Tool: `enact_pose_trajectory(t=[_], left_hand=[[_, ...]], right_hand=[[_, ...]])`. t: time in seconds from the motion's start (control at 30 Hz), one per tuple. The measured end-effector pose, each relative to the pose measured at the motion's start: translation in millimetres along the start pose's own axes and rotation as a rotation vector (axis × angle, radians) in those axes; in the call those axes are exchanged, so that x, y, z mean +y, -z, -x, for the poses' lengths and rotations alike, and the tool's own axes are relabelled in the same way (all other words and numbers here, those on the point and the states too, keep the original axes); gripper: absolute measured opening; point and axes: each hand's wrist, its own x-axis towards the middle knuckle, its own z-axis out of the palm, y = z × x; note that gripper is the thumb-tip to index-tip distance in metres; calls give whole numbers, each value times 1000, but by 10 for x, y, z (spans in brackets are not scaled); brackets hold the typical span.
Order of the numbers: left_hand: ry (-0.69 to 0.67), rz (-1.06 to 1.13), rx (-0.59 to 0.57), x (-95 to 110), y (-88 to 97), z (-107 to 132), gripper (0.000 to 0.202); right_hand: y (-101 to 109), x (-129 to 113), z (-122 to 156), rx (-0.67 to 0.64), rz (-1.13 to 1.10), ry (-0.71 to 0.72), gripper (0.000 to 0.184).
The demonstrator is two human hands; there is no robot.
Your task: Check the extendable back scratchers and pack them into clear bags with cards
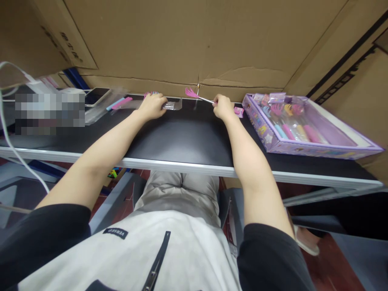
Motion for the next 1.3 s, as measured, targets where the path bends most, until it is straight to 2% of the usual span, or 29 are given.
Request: enact_pose_trajectory(t=[0.1,0.27,0.4,0.5,0.8,1.3], left_hand=[[5,-3,-4,0,19,8,48],[17,-20,-34,32,21,17,47],[9,-30,-62,49,15,19,49],[-7,-25,-42,33,-18,4,52],[-23,2,-23,4,-47,-6,47],[-19,15,-18,-4,-95,-31,58]], right_hand=[[81,-9,19,21,-51,64,38],[197,-116,92,-29,-79,135,37],[196,-150,109,-77,-61,174,27],[170,-151,110,-97,-42,190,24],[173,-115,86,-90,36,163,21],[198,-129,105,-129,61,156,20]])
